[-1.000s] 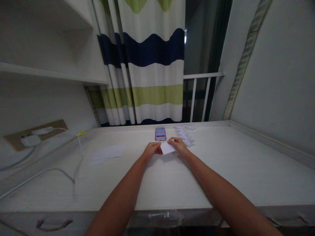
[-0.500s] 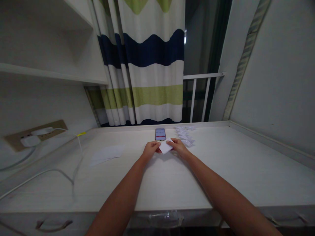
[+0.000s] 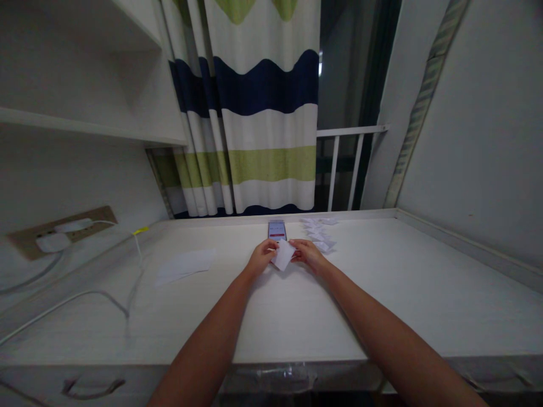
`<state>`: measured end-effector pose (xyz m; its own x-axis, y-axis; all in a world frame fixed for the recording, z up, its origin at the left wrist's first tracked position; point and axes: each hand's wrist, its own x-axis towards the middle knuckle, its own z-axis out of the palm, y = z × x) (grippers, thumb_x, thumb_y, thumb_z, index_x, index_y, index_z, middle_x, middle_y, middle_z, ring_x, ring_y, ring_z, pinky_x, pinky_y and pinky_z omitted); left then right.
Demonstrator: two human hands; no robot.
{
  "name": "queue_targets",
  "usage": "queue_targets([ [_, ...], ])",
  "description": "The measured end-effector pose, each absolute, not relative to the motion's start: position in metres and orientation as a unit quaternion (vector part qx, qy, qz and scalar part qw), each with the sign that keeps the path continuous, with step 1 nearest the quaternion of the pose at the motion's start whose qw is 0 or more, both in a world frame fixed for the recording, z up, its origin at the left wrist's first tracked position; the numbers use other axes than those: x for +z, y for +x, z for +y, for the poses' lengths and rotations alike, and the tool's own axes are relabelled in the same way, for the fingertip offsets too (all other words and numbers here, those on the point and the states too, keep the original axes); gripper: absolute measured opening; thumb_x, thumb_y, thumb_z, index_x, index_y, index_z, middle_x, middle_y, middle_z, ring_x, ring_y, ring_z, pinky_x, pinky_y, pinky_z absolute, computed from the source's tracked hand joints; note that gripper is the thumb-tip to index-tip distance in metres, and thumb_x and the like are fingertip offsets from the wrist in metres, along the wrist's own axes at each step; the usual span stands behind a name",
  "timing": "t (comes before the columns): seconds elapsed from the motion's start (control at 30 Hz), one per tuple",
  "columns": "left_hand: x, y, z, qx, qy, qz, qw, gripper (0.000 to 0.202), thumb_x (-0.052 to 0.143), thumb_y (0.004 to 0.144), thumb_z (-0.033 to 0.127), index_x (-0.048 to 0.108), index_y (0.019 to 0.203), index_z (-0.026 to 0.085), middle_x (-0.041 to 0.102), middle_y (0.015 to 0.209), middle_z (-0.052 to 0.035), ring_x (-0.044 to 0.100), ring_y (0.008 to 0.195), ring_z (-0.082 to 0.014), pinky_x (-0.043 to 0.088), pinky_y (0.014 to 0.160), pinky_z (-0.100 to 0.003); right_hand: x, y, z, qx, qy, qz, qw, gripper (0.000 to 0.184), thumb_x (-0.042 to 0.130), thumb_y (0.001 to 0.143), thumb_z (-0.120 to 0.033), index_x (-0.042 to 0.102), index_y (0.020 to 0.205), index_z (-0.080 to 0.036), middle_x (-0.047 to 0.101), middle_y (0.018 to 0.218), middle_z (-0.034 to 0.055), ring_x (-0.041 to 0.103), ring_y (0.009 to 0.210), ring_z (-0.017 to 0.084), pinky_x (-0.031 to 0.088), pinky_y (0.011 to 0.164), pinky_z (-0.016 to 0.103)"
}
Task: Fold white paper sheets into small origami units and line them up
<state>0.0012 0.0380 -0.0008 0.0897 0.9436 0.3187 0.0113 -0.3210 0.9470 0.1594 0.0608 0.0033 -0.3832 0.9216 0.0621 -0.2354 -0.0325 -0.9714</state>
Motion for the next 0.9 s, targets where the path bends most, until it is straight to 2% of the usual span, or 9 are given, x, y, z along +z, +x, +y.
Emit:
queue_targets([
  [0.2,-0.007,0.001,0.042,0.546,0.576,0.391,0.466,0.014,0.051,0.052,0.010,0.050,0.065,0.016,0.049,0.063,0.0028,0.043,0.054,-0.0080,0.032,0.047,-0.018,0.003,0.160,0.058,0.687,-0.276,-0.531,0.412,0.015,0.054,0.072,-0.026,0.059,0.082,-0.015,0.062,0.069,0.0021,0.059,0.056,0.011,0.048,0.053,0.023],
  [0.33,-0.009,0.004,0.042,0.554,0.544,0.381,0.502,0.014,0.056,0.056,0.020,0.047,0.066,0.017,0.047,0.062,0.0033,0.045,0.055,-0.0083,0.034,0.048,-0.019,0.002,0.161,0.057,0.702,-0.245,-0.542,0.391,0.018,0.054,0.074,-0.028,0.057,0.087,-0.015,0.062,0.071,0.0025,0.061,0.060,0.012,0.048,0.056,0.024],
  [0.53,-0.009,0.009,0.041,0.540,0.565,0.351,0.515,0.037,0.066,0.054,0.038,0.039,0.069,0.018,0.047,0.065,0.0047,0.047,0.056,-0.0079,0.038,0.051,-0.021,0.002,0.160,0.055,0.701,-0.233,-0.559,0.377,0.022,0.055,0.073,-0.034,0.055,0.087,-0.016,0.062,0.075,0.0031,0.062,0.064,0.014,0.048,0.061,0.026],
  [0.7,-0.014,0.010,0.046,0.534,0.589,0.357,0.491,0.048,0.072,0.047,0.039,0.034,0.069,0.018,0.045,0.063,0.0071,0.045,0.052,-0.0054,0.036,0.049,-0.019,0.005,0.159,0.050,0.699,-0.250,-0.555,0.376,0.023,0.057,0.070,-0.034,0.055,0.086,-0.017,0.062,0.072,0.0020,0.062,0.062,0.014,0.047,0.062,0.026],
  [0.9,-0.013,0.007,0.045,0.515,0.603,0.373,0.481,0.049,0.071,0.047,0.039,0.034,0.070,0.018,0.046,0.065,0.0066,0.046,0.053,-0.0055,0.036,0.049,-0.019,0.006,0.161,0.051,0.699,-0.258,-0.546,0.383,0.021,0.060,0.067,-0.025,0.056,0.085,-0.016,0.063,0.069,0.0025,0.062,0.062,0.014,0.047,0.063,0.028],
])
